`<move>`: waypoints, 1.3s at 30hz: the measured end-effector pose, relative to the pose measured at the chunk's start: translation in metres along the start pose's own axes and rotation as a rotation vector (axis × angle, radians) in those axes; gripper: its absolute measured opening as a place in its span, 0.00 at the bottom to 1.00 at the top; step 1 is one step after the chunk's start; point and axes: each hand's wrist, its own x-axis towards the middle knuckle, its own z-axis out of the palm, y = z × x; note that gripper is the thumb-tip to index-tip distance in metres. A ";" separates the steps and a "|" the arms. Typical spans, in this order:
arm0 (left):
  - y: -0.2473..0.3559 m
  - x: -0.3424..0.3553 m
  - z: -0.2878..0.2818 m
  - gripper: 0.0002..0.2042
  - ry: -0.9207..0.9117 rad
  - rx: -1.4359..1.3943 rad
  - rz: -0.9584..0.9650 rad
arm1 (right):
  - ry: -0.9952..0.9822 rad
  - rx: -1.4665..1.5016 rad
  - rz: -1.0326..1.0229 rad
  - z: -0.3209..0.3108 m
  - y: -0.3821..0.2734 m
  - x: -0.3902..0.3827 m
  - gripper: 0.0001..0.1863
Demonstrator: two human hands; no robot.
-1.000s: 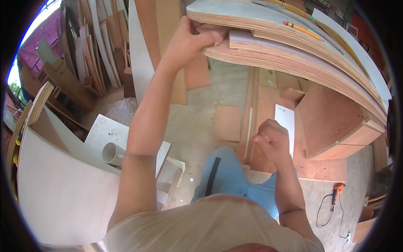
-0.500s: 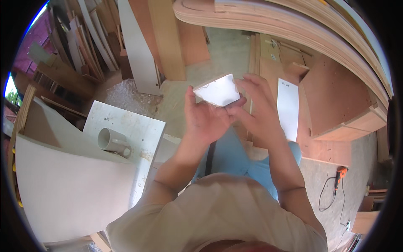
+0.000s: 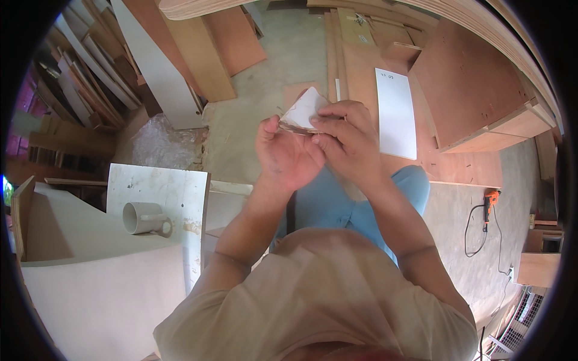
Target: The person measures and marks curved wooden pieces using a metal ruler and pencil, then aligns and stacks the pieces on a workbench. The person also picks up a small white paper and places it on the stack.
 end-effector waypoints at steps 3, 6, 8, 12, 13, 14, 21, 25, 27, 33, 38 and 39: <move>0.003 0.002 -0.009 0.29 -0.118 -0.005 -0.066 | 0.007 0.039 0.032 -0.001 0.003 -0.009 0.12; 0.002 0.002 -0.009 0.30 -0.033 0.052 -0.076 | -0.019 0.086 0.096 -0.005 0.003 -0.010 0.09; -0.001 0.002 0.000 0.30 0.156 0.037 -0.078 | -0.088 0.072 0.085 -0.010 0.000 -0.007 0.07; 0.002 0.007 0.002 0.30 0.262 0.238 -0.097 | -0.192 0.057 0.189 -0.012 -0.001 -0.008 0.05; -0.002 0.009 0.004 0.29 0.318 0.305 -0.083 | -0.182 0.053 0.226 -0.012 0.000 -0.009 0.05; -0.005 0.010 0.005 0.29 0.372 0.373 -0.069 | -0.171 0.048 0.264 -0.012 0.000 -0.010 0.04; 0.009 -0.003 -0.037 0.28 0.185 0.305 -0.308 | 0.080 0.135 0.701 -0.022 0.021 0.006 0.02; 0.010 -0.008 -0.052 0.32 0.070 0.121 -0.355 | 0.380 0.256 0.646 -0.067 0.082 0.014 0.03; 0.010 -0.008 -0.052 0.33 0.055 0.071 -0.353 | 0.409 -0.043 0.502 -0.098 0.106 0.002 0.05; 0.013 -0.006 -0.051 0.35 -0.011 0.077 -0.375 | 0.286 -0.682 0.811 -0.221 0.149 -0.110 0.14; 0.006 0.005 -0.053 0.35 -0.030 0.016 -0.400 | 0.188 -1.170 0.956 -0.298 0.173 -0.271 0.15; 0.003 0.009 -0.055 0.35 -0.035 0.028 -0.412 | 0.301 -1.220 0.842 -0.313 0.174 -0.303 0.16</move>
